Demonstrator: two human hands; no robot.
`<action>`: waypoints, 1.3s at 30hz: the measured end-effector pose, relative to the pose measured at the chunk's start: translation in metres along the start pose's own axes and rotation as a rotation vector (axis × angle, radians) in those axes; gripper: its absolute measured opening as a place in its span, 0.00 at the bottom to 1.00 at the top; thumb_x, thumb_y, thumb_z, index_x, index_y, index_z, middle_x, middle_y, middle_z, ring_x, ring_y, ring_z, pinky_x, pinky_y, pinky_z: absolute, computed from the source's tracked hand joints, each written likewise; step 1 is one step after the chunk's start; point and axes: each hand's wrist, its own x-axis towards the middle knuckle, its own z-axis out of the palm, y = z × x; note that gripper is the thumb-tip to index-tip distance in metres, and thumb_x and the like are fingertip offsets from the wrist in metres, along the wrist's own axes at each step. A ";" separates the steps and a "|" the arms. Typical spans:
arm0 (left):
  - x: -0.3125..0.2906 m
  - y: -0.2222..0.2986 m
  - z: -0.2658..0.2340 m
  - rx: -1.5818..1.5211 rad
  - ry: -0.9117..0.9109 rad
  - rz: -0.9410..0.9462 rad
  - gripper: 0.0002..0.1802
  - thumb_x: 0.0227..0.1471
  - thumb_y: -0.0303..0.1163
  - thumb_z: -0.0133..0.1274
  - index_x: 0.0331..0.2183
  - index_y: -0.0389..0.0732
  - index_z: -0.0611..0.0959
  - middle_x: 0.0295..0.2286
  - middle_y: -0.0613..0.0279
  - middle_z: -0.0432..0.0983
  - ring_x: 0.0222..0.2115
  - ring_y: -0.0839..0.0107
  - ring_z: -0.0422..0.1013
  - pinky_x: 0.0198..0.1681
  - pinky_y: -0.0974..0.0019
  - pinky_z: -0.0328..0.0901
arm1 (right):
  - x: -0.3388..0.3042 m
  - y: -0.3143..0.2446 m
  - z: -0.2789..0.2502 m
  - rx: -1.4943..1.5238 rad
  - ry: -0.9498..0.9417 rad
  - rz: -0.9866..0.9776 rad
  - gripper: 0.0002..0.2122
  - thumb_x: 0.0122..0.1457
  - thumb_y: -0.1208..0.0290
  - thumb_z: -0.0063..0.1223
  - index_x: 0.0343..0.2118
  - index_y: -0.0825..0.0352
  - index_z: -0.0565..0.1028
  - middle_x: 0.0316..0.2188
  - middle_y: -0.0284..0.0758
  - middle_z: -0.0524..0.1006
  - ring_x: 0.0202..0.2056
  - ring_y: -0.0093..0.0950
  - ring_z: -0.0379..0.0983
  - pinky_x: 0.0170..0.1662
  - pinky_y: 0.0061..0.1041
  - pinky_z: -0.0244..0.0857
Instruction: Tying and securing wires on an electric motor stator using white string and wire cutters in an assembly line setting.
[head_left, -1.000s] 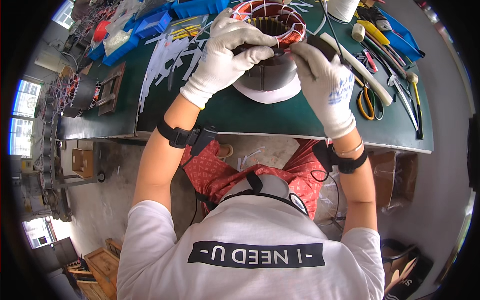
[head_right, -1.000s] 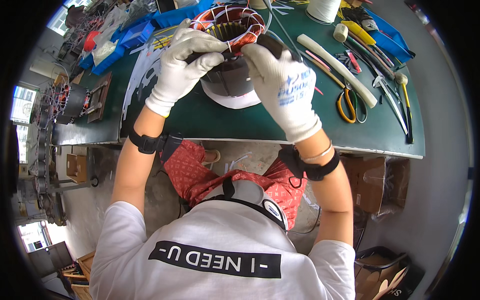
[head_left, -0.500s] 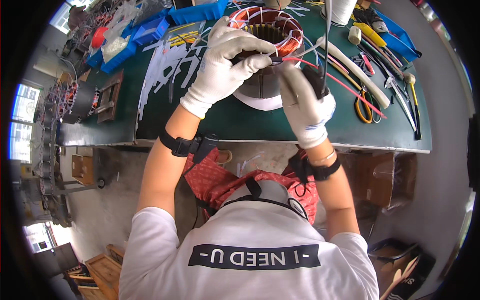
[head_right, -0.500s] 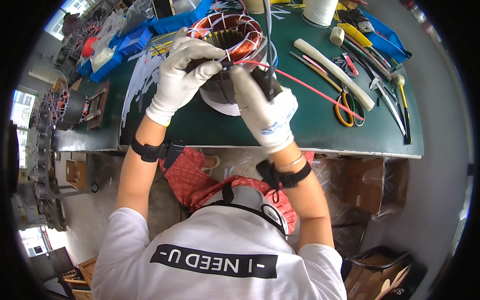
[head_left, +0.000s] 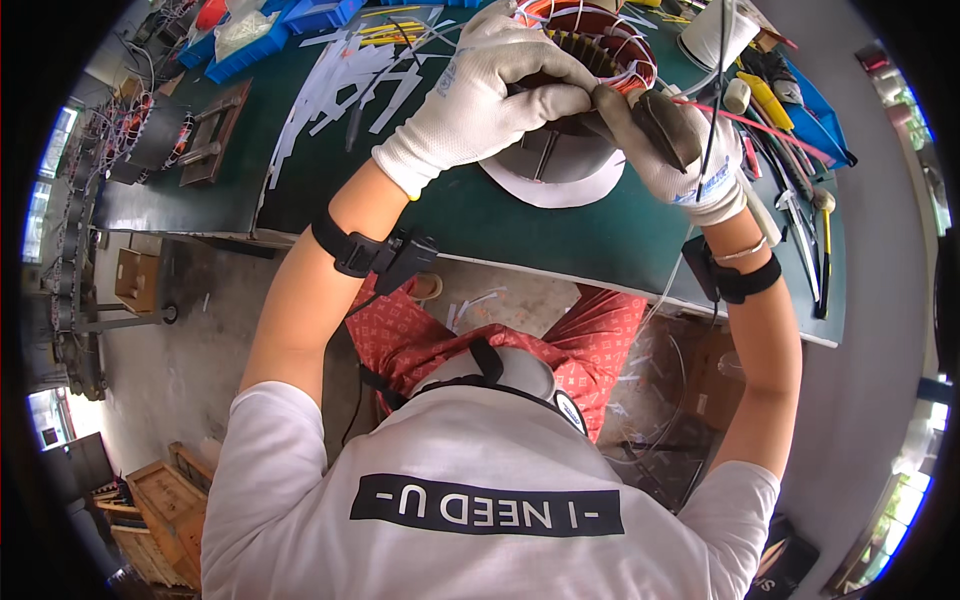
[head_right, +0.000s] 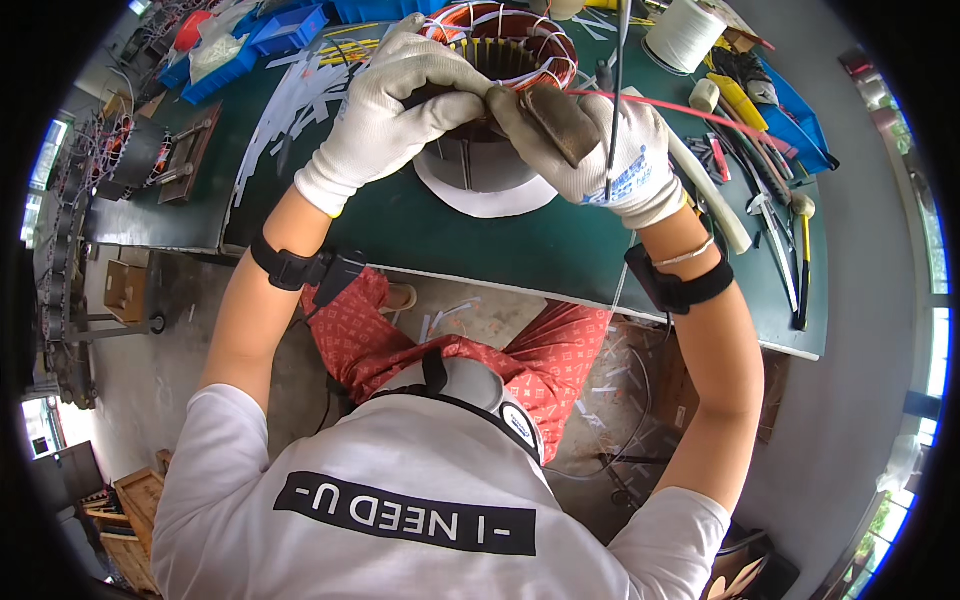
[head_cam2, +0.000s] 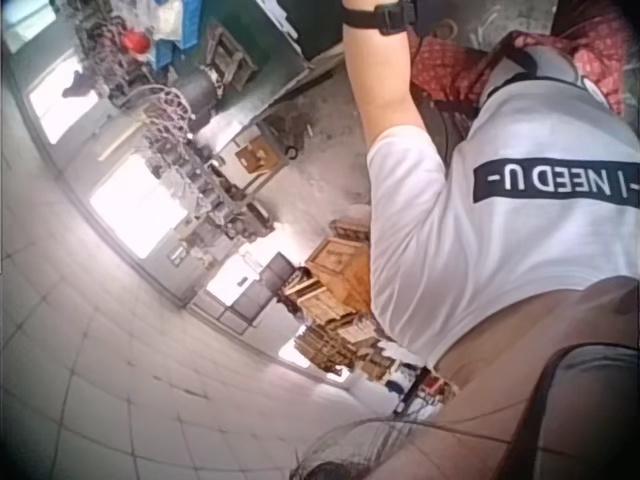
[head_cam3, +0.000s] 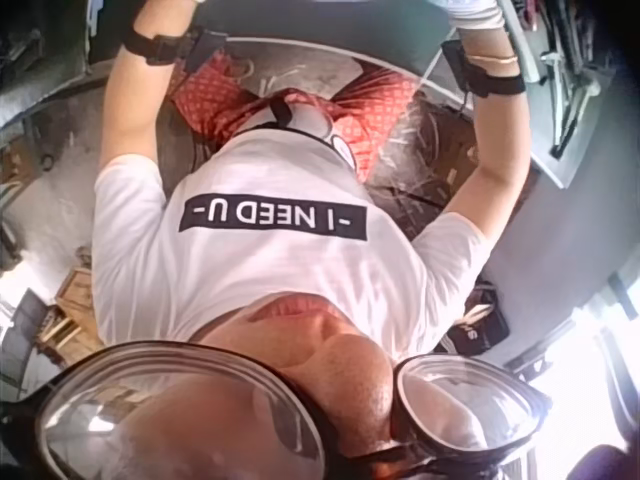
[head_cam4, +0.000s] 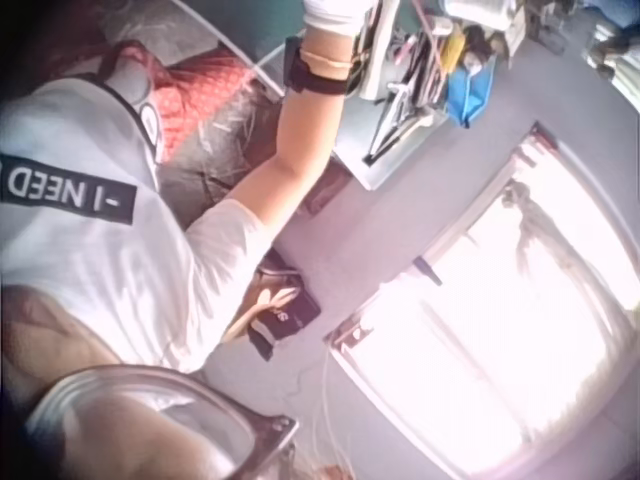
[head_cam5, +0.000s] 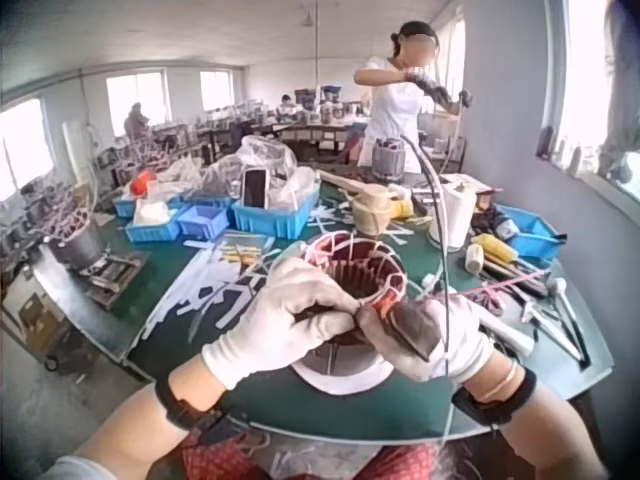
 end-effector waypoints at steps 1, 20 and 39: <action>0.000 -0.001 0.000 -0.003 0.002 0.004 0.07 0.50 0.35 0.63 0.34 0.47 0.85 0.31 0.71 0.80 0.36 0.72 0.72 0.54 0.61 0.57 | 0.000 0.001 0.003 0.011 0.002 -0.002 0.22 0.45 0.71 0.58 0.48 0.53 0.78 0.31 0.25 0.76 0.17 0.18 0.66 0.15 0.19 0.61; -0.005 0.000 -0.001 -0.095 0.014 -0.060 0.10 0.38 0.29 0.69 0.28 0.47 0.86 0.33 0.69 0.80 0.39 0.71 0.72 0.60 0.55 0.51 | -0.007 -0.018 -0.004 0.166 -0.159 0.289 0.19 0.45 0.70 0.58 0.44 0.50 0.78 0.38 0.30 0.80 0.27 0.28 0.78 0.22 0.27 0.69; -0.003 0.008 0.003 -0.023 0.047 -0.084 0.07 0.39 0.27 0.66 0.26 0.46 0.85 0.33 0.67 0.80 0.40 0.68 0.71 0.61 0.52 0.51 | -0.030 -0.066 -0.013 1.196 0.424 1.392 0.15 0.60 0.71 0.59 0.48 0.71 0.76 0.37 0.30 0.76 0.36 0.16 0.69 0.39 0.17 0.65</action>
